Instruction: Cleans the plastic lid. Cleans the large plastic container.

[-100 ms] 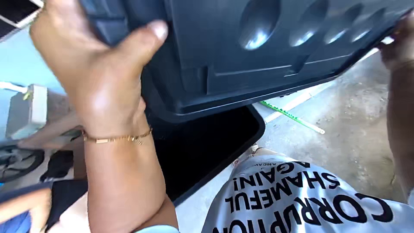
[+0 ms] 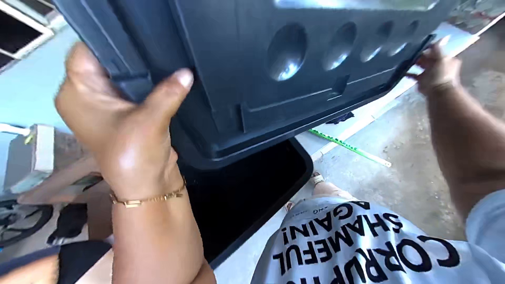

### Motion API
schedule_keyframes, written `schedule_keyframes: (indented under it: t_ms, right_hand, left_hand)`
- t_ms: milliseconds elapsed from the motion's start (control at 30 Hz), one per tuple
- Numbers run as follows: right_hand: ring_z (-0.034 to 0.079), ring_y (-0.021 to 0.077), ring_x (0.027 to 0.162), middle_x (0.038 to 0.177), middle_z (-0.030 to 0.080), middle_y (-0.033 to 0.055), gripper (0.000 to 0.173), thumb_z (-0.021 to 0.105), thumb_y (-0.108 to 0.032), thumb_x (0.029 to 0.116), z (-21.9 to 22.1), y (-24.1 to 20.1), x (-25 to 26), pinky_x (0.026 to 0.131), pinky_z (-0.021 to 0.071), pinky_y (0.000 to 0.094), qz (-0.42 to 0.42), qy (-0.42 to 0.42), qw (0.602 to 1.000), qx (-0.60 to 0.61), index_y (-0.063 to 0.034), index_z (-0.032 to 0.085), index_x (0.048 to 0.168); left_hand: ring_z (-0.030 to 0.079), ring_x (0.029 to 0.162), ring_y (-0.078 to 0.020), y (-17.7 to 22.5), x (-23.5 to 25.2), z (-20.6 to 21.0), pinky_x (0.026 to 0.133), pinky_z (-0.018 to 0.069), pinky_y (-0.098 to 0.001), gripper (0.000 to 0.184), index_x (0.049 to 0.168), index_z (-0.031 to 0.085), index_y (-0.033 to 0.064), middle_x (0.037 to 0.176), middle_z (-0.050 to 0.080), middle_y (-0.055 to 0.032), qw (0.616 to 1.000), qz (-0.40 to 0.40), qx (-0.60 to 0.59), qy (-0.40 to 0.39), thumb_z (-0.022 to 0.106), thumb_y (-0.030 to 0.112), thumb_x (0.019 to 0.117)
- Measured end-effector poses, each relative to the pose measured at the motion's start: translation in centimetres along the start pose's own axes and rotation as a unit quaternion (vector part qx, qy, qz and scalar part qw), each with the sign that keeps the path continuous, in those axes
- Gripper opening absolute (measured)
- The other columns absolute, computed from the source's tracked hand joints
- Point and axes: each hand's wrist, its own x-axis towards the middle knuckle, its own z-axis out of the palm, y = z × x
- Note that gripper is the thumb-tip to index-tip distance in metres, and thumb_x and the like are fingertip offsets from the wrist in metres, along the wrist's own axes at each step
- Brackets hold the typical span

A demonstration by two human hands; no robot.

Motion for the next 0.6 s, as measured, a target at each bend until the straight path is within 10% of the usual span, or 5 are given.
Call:
schedule_keyframes:
  t_ms: [167,400,600]
  right_hand:
    - [0.061,0.0512,0.113,0.123,0.061,0.0377,0.039,0.046,-0.02,0.1096,4.5,14.5,4.0,0.097,0.0453,0.0668,0.049,-0.191,0.928,-0.317,0.01,0.057,0.132]
    - [0.005,0.05,0.156,0.17,0.013,0.0236,0.068,0.073,-0.028,0.0935,11.4,25.2,7.2,0.11,0.0179,0.0826,-0.051,-0.464,0.714,-0.522,-0.0215,0.045,0.156]
    - [0.041,0.0479,0.14,0.144,0.054,0.0238,0.041,0.068,0.004,0.0857,6.3,30.1,9.9,0.107,0.0411,0.0645,-0.125,-0.448,0.679,-0.568,-0.0072,0.071,0.125]
  left_hand:
    - [0.07,0.101,-0.0022,1.6,0.9,6.4,0.088,0.0609,-0.0246,0.052,0.122,0.058,0.0127,0.108,0.071,0.0089,0.994,-0.076,0.067,0.036,0.077,-0.004,0.0768]
    - [0.071,0.091,-0.0019,-0.4,4.9,16.0,0.08,0.0613,-0.022,0.053,0.118,0.062,0.0025,0.099,0.073,0.0018,0.965,-0.168,0.184,0.083,0.08,0.002,0.0685]
    - [0.072,0.088,-0.0096,-1.2,7.8,21.8,0.077,0.062,-0.0305,0.045,0.111,0.065,0.007,0.094,0.073,-0.0032,0.935,-0.26,0.239,0.041,0.085,0.005,0.0706]
